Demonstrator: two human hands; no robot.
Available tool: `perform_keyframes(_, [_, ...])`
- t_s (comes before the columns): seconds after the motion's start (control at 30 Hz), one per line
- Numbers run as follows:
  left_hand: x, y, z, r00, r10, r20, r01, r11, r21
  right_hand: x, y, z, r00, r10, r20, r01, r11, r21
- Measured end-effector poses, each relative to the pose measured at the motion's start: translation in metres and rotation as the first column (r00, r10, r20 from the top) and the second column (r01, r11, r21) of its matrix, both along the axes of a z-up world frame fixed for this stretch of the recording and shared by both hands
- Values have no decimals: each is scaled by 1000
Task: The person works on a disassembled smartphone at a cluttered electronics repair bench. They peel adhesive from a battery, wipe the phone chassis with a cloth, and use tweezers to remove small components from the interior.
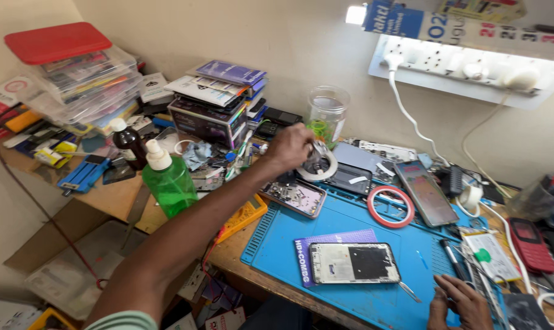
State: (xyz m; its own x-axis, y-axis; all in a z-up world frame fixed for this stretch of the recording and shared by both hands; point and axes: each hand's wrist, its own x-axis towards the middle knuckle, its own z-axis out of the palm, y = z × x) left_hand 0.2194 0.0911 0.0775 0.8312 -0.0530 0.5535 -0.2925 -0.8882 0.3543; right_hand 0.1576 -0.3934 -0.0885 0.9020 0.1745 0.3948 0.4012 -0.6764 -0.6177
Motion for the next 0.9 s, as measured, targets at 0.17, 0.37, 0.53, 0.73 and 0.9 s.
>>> perform_keyframes(0.17, [-111, -64, 8, 869, -493, -43, 399, 750, -528, -108, 91, 73, 971, 58, 231, -117, 961, 249])
perform_keyframes(0.37, [-229, -127, -37, 758, -630, -171, 314, 582, -750, -178, 162, 102, 939, 56, 341, -152, 953, 261])
perform_keyframes(0.53, [-224, -90, -45, 953, -299, 42, 300, 920, -251, -121, 140, 148, 984, -119, 130, 99, 983, 157])
perform_keyframes(0.73, [-211, -87, -58, 953, -227, -202, 177, 955, -239, -48, 144, 135, 979, 93, 183, -30, 948, -317])
perform_keyframes(0.9, [-211, -82, -68, 959, -231, -161, 167, 926, -338, -47, 163, 120, 971, 96, 217, 24, 870, -492])
